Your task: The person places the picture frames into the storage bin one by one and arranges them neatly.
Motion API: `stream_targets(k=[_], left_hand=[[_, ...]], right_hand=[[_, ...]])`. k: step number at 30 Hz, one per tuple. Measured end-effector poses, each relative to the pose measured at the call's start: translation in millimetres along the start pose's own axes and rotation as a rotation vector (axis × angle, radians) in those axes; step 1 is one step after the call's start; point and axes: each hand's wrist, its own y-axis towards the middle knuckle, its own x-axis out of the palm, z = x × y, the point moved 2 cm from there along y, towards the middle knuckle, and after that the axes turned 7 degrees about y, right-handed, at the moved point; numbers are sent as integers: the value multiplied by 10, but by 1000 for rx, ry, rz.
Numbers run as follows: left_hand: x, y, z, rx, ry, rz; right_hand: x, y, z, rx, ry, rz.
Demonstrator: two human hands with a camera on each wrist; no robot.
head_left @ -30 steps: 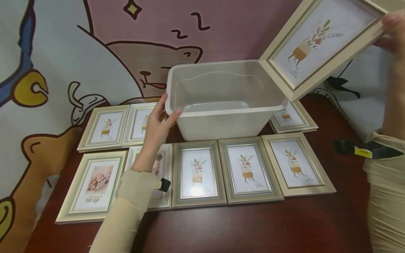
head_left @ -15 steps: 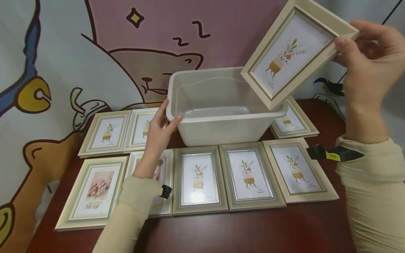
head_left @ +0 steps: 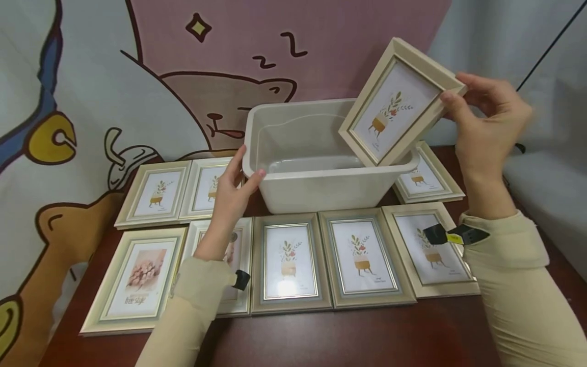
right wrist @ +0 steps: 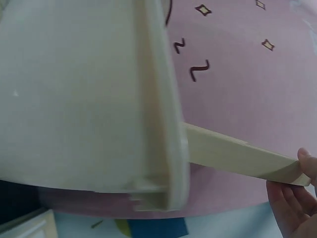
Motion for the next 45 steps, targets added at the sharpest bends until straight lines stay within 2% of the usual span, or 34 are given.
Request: stream_targets(k=[14,20,31,36,45], left_hand=[[22,31,3,34,6,9],[10,28,3,29,-1,6],[4,11,3,24,-8,20],[2,9,-6,15,6,22],[5,-1,-39,10,17,21]], right_hand=[[-13,-252,199,4,-207,-50],[12,-320,247,-33,-222,-89],[57,-440,332,-36,-276,-138],[67,-503,348,-56,-295,-195],[54,-584,410,-103,-405,-285]])
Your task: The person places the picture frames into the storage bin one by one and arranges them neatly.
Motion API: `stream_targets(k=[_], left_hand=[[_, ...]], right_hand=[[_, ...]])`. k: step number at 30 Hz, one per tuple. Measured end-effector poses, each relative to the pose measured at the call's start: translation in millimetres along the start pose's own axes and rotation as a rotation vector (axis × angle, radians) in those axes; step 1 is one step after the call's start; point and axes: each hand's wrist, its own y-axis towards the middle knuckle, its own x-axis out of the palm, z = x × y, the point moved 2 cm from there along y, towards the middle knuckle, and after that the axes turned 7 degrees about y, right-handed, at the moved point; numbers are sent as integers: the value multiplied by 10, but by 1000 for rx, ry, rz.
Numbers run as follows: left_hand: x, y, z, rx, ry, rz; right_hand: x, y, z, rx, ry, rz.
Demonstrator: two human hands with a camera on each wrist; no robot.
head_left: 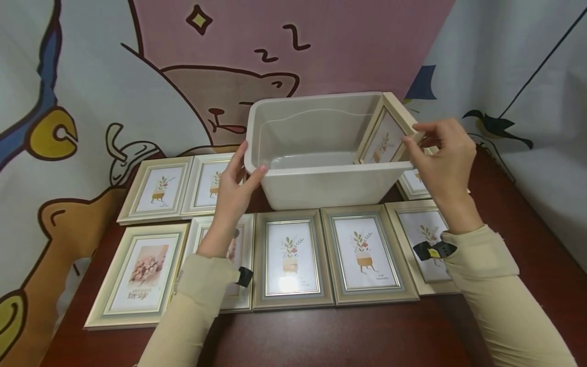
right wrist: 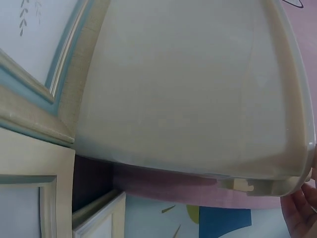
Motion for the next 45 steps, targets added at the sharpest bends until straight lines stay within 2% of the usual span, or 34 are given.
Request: stream_targets(k=[14,25,30,40,45], left_hand=[[4,-3,18,15,7,1],[28,15,45,39,-7,6],[30,7,50,31,-1,5],[19,12,29,19,4,1],[24,-9,25,2,-24,-1]], right_hand=[[-14,-41,-10,39,-87,-92],[-136,-87,15,39,-15,-129],[-215,-99,28,34,13,-130],[-341,-130,111,84,5,-152],[-412,-146,165,101,-6,-157]])
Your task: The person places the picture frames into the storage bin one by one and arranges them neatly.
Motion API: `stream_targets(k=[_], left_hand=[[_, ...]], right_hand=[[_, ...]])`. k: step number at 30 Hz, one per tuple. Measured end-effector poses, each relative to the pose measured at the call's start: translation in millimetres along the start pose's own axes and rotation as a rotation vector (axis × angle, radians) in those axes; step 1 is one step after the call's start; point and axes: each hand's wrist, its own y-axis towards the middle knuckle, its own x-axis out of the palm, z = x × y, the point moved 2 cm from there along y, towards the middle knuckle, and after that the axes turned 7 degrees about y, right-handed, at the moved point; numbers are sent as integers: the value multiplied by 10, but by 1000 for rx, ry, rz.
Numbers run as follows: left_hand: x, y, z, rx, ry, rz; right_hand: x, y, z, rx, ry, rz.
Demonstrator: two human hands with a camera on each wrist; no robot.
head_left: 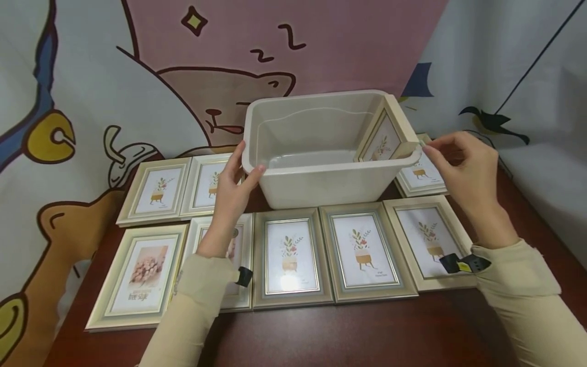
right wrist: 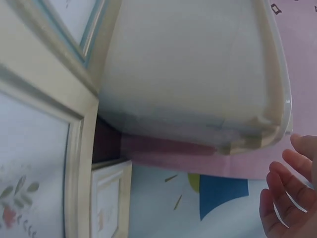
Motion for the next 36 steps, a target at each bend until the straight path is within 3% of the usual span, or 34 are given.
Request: stream_targets(k=[24,31,36], left_hand=[[13,-7,-7,-11,-43,-4],[19,-7,1,-8,-64,-6],[19,-6,-4,-14,-66,-6]], right_hand=[[-294,-188,489,247,-123,-62],[-379,-269,612,302,-159,-118],[-429,-329,721,389,-200,-207]])
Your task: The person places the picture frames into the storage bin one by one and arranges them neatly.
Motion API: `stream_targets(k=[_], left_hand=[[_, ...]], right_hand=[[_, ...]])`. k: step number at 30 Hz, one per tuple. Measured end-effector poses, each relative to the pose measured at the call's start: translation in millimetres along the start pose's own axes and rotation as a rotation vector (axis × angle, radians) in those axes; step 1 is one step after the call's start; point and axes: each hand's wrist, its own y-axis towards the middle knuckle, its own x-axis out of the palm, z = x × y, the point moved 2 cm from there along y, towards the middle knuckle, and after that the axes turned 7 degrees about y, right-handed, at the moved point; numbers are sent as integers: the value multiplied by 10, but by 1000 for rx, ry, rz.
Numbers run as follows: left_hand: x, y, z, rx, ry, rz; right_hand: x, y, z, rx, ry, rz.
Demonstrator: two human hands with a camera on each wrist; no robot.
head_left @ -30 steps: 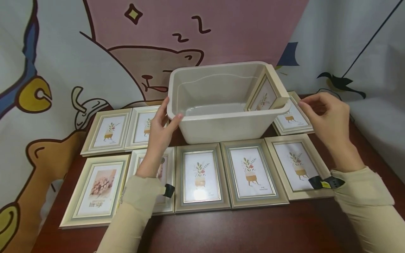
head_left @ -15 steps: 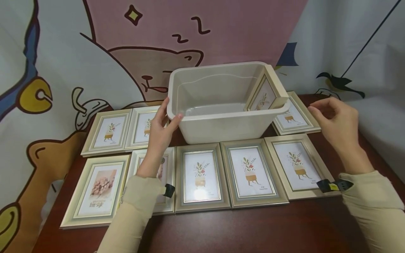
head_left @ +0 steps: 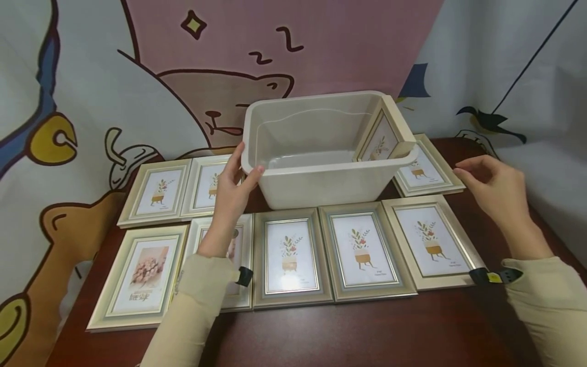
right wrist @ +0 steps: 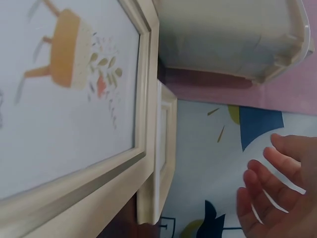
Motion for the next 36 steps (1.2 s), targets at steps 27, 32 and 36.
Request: stream_targets(k=[27,32,36], left_hand=[[-13,21,-26,15,34,6],[-4,13,-32,1,3,5],[-12,7,-25,8,19,6]], right_hand=[[148,39,609,132,-25,-423],[174,26,690,118,37,-512],[193,18,705,112,81,-569]])
